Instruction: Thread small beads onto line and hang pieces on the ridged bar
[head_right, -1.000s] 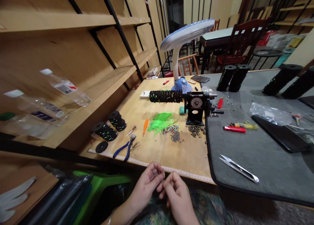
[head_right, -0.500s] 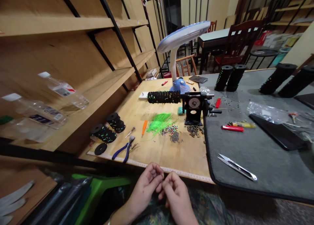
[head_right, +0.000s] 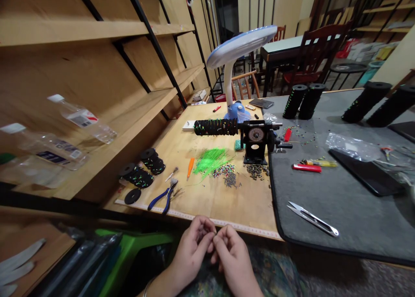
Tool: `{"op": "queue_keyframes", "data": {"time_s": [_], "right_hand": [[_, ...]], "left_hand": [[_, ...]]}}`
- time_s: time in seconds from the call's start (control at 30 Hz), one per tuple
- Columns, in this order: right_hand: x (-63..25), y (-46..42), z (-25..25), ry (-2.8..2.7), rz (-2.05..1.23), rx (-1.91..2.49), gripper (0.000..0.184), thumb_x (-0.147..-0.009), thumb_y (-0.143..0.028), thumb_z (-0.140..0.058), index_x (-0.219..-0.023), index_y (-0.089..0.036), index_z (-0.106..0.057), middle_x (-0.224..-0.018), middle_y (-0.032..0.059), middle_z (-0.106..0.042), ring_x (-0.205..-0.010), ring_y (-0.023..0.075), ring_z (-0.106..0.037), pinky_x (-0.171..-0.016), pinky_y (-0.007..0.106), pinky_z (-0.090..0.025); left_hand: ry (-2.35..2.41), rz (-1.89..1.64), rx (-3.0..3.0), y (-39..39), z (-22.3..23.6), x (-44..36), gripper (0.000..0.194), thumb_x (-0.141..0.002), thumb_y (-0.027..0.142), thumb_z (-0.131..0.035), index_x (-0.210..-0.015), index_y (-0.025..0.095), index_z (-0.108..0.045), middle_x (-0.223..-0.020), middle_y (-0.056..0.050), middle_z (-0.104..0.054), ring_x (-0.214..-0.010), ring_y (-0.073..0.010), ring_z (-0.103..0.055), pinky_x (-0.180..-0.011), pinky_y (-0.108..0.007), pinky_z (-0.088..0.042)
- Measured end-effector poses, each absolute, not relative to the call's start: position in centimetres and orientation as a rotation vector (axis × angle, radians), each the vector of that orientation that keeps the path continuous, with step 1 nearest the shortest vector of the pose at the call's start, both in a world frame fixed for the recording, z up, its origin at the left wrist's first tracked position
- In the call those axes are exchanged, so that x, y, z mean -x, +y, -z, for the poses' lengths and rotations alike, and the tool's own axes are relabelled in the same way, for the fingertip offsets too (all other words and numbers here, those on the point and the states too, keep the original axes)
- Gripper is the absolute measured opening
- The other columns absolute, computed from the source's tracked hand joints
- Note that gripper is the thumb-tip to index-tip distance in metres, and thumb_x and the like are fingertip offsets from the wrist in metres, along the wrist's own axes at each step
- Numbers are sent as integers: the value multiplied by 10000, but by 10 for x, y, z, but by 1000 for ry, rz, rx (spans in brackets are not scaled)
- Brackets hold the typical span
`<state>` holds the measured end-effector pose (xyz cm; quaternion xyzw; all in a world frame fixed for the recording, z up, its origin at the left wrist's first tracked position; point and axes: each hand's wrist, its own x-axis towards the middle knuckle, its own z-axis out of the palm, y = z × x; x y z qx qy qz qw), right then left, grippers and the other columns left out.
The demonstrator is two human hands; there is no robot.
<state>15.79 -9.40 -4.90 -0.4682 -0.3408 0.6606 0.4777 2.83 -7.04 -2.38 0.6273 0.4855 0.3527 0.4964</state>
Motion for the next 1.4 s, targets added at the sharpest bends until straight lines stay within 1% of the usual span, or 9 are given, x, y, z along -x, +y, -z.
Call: {"op": "queue_keyframes", "data": {"time_s": [0.17, 0.4, 0.5, 0.6, 0.7, 0.8, 1.1, 1.23, 1.4], "right_hand": [[-159, -95, 51, -865, -1586, 1185, 468, -775, -653, -599, -745, -203, -477, -553, -51, -561, -391, 65, -412, -395, 175, -302], [-162, -96, 50, -1013, -1500, 1218, 435, -836, -632, -532, -773, -203, -506, -540, -48, -540, -430, 94, -444, -437, 204, -335], [-164, -95, 46, -1076, -1475, 1229, 403, -860, -596, -522, -755, -208, -507, -536, -49, -523, -450, 104, -445, -451, 214, -340], [-165, -94, 44, -1139, -1440, 1240, 369, -881, -554, -513, -741, -213, -506, -530, -50, -512, -459, 110, -442, -454, 218, -338], [-165, -94, 45, -1212, -1414, 1243, 335, -901, -506, -508, -742, -212, -507, -541, -44, -522, -476, 113, -451, -468, 220, -343], [-163, -94, 47, -1245, -1404, 1257, 322, -907, -491, -507, -747, -212, -503, -551, -41, -532, -477, 113, -455, -474, 223, -346], [-161, -97, 45, -1314, -1361, 1286, 298, -931, -475, -462, -782, -219, -505, -578, -25, -560, -490, 131, -494, -494, 236, -379], [-163, -95, 38, -1408, -1280, 1305, 242, -935, -390, -450, -774, -217, -501, -589, -22, -557, -522, 142, -504, -527, 240, -392], [-166, -93, 40, -1476, -1212, 1348, 201, -899, -315, -447, -724, -218, -468, -599, -35, -493, -541, 139, -459, -525, 237, -364]], "left_hand": [[1234, -848, -1875, -70, 24, -20, 126, -882, 115, -471, -954, 206, -522, -829, -35, -625, -771, -172, -620, -718, -269, -486], [1170, -751, -2205, -67, 20, -13, 165, -887, 81, -419, -940, 213, -504, -822, -48, -615, -766, -187, -594, -698, -292, -481], [1140, -732, -2183, -66, 17, -11, 177, -883, 79, -427, -961, 212, -514, -844, -53, -627, -783, -187, -599, -711, -291, -483], [1130, -747, -1983, -65, 16, -10, 189, -867, 87, -473, -1007, 209, -510, -843, -42, -650, -768, -172, -618, -705, -267, -490], [1170, -757, -1854, -65, 16, -9, 140, -857, 98, -500, -950, 202, -511, -812, -31, -649, -732, -160, -620, -683, -249, -490], [1224, -763, -1928, -68, 16, -8, 113, -860, 100, -484, -903, 202, -503, -813, -39, -631, -741, -167, -614, -682, -257, -487], [1193, -711, -2342, -71, 10, -9, 164, -896, 64, -386, -911, 204, -471, -802, -46, -605, -723, -177, -587, -672, -277, -487], [1090, -669, -2397, -68, 2, -9, 189, -906, 60, -381, -987, 193, -489, -865, -54, -622, -777, -173, -594, -719, -275, -504], [1022, -606, -2395, -67, 2, -9, 247, -903, 63, -395, -1082, 181, -517, -936, -71, -644, -842, -183, -606, -762, -289, -520]]}}
